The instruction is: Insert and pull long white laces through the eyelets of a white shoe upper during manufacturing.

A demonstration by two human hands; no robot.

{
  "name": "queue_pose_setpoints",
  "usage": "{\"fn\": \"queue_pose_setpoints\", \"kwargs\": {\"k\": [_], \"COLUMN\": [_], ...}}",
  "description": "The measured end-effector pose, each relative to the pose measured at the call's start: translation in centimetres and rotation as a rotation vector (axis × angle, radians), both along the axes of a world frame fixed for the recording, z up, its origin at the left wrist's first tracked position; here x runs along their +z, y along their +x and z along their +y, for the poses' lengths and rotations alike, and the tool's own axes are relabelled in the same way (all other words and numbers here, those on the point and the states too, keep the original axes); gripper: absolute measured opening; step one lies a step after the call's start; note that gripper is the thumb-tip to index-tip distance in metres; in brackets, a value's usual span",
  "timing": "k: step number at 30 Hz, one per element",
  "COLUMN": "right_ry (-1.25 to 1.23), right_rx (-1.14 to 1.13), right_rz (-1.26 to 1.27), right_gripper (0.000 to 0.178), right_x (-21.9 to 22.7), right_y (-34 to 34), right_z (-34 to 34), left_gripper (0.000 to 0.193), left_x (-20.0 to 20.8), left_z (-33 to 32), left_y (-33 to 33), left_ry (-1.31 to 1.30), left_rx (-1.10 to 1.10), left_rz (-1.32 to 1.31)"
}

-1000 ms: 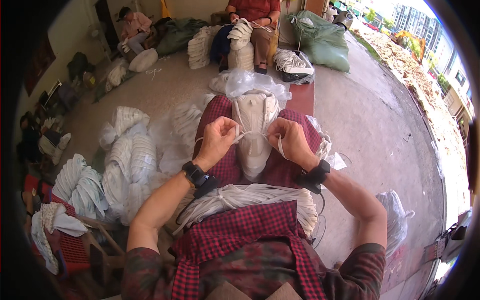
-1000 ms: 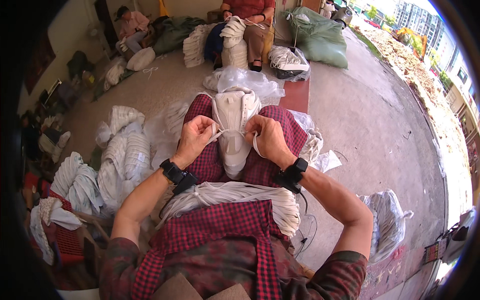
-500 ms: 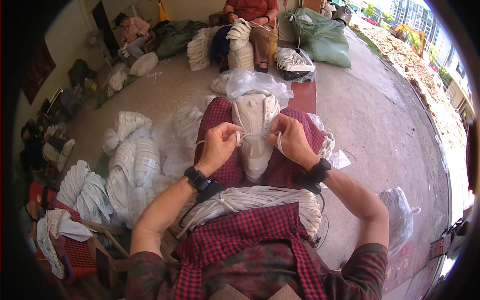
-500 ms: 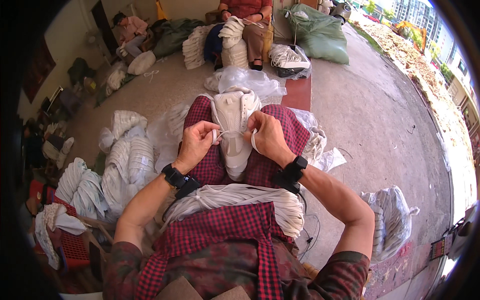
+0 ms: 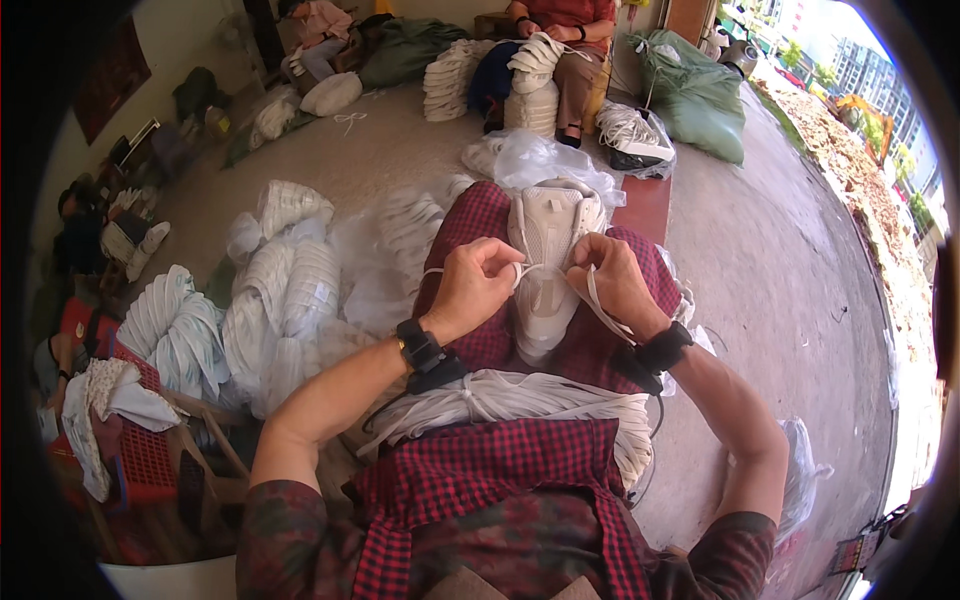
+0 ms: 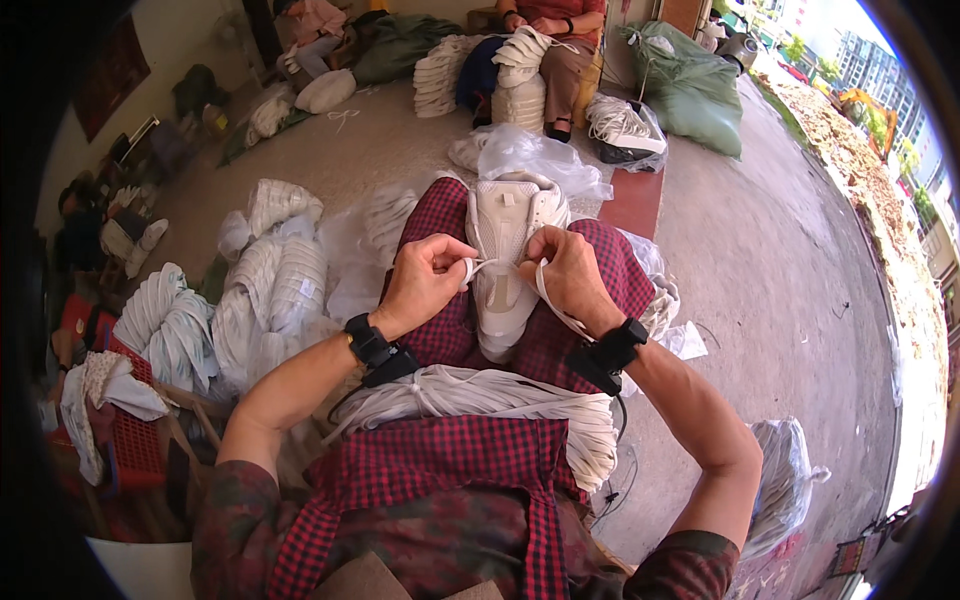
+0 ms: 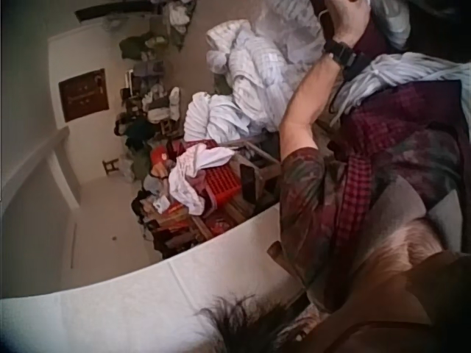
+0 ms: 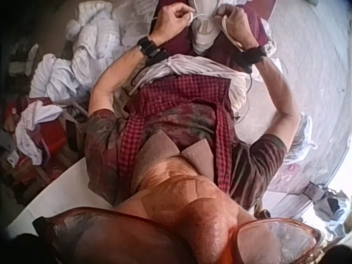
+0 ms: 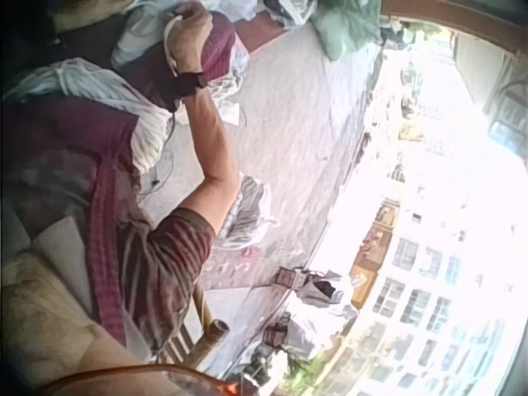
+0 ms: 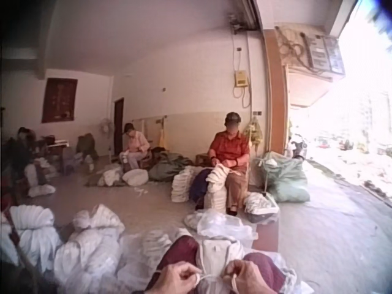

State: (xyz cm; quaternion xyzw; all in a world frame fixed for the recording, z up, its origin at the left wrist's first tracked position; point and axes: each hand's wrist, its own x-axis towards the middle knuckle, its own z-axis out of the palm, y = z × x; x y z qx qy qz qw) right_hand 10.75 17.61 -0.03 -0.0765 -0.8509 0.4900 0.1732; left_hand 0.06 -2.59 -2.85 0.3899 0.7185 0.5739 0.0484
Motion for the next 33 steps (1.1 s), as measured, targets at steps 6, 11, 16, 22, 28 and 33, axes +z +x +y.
{"fn": "queue_pose_setpoints", "kwargs": {"k": [6, 11, 16, 22, 28, 33], "right_ry": [-0.091, -0.090, -0.160, 0.090, 0.591, 1.043], "right_rx": [0.004, 0.038, 0.068, 0.106, 0.122, 0.257], "right_rz": [-0.049, -0.048, -0.041, 0.094, 0.110, 0.233], "right_gripper": [0.011, 0.011, 0.010, 0.014, 0.026, 0.025], "right_x": [0.2, 0.0, -0.4, 0.7, 2.9, 3.9], "right_y": [0.0, -0.1, -0.4, 0.6, 0.1, -1.2], "right_z": [0.0, 0.6, 1.2, 0.3, 0.8, 1.0], "left_gripper": [0.010, 0.015, 0.017, 0.020, 0.028, 0.025], "left_x": [0.3, 1.1, 1.7, 2.9, 4.3, 5.2], "left_z": [0.2, 0.4, 2.2, 1.3, 1.3, 1.5], "left_y": [0.1, 0.0, -0.1, 0.4, 0.2, -0.8], "left_ry": [-0.033, -0.076, -0.144, -0.258, -0.191, -0.469], "left_rx": [-0.011, -0.022, 0.072, 0.029, -0.070, -0.163], "left_rz": [0.002, -0.105, 0.059, 0.152, 0.826, 0.816]}}
